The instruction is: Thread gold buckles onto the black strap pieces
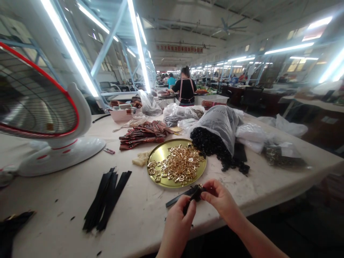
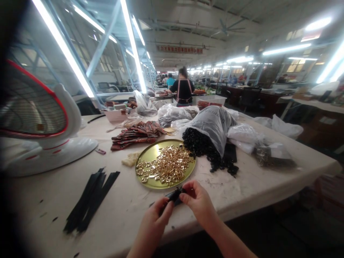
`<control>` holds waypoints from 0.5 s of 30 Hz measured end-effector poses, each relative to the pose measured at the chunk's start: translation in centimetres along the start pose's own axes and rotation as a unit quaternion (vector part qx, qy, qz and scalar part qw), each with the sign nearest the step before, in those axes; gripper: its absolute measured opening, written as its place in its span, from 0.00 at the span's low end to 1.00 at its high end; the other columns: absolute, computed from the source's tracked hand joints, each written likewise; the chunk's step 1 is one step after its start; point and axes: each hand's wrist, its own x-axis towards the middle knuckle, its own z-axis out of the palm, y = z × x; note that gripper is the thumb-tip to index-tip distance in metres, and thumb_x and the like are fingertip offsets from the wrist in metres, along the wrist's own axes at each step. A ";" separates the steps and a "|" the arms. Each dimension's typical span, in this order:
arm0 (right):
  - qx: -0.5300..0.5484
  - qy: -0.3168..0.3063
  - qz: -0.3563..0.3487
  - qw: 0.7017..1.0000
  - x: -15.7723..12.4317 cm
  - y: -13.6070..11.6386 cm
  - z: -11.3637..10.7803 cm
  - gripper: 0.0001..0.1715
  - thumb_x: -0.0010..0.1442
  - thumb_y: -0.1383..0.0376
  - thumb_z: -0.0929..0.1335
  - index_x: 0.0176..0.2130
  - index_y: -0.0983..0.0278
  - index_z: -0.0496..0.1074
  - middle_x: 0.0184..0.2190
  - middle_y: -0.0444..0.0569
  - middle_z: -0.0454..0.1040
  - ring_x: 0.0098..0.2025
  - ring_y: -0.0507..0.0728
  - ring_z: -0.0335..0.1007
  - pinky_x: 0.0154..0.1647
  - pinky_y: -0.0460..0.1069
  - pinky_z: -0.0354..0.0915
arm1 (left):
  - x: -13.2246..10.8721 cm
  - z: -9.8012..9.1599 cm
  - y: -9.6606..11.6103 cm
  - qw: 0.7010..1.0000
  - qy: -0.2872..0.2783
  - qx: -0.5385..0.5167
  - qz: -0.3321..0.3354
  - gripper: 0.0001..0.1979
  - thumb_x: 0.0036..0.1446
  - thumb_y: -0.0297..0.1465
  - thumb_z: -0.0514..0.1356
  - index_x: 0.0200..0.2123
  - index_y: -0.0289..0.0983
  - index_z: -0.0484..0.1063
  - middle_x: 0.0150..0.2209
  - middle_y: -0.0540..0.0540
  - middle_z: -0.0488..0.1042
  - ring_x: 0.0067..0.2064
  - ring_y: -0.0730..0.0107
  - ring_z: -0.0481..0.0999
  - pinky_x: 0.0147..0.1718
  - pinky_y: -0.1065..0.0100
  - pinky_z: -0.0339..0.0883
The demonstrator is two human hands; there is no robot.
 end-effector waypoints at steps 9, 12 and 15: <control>-0.044 0.047 -0.072 0.995 -0.6 0.1 1.1 0.10 0.54 0.59 0.67 0.35 0.63 0.69 0.30 0.48 0.73 0.34 0.56 0.70 0.36 0.49 0.66 | 0.4 0.4 -0.7 1.000 0.002 -0.006 -0.014 0.10 0.53 0.37 0.50 0.26 0.38 0.64 0.19 0.54 0.61 0.24 0.72 0.63 0.24 0.73 0.54; -0.019 0.056 -0.077 0.995 -0.2 0.6 1.1 0.11 0.51 0.60 0.69 0.34 0.63 0.70 0.32 0.48 0.72 0.35 0.55 0.68 0.37 0.48 0.65 | 1.0 0.3 -1.5 0.999 -0.032 -0.034 -0.014 0.10 0.53 0.36 0.50 0.25 0.37 0.64 0.19 0.54 0.61 0.23 0.73 0.62 0.24 0.73 0.54; 0.064 -0.019 0.005 0.998 0.4 1.7 1.1 0.13 0.48 0.59 0.71 0.32 0.63 0.70 0.29 0.45 0.72 0.31 0.53 0.68 0.34 0.47 0.64 | 1.5 0.1 -2.2 0.998 -0.054 -0.020 0.004 0.09 0.52 0.35 0.51 0.24 0.38 0.65 0.21 0.53 0.64 0.25 0.72 0.65 0.25 0.74 0.56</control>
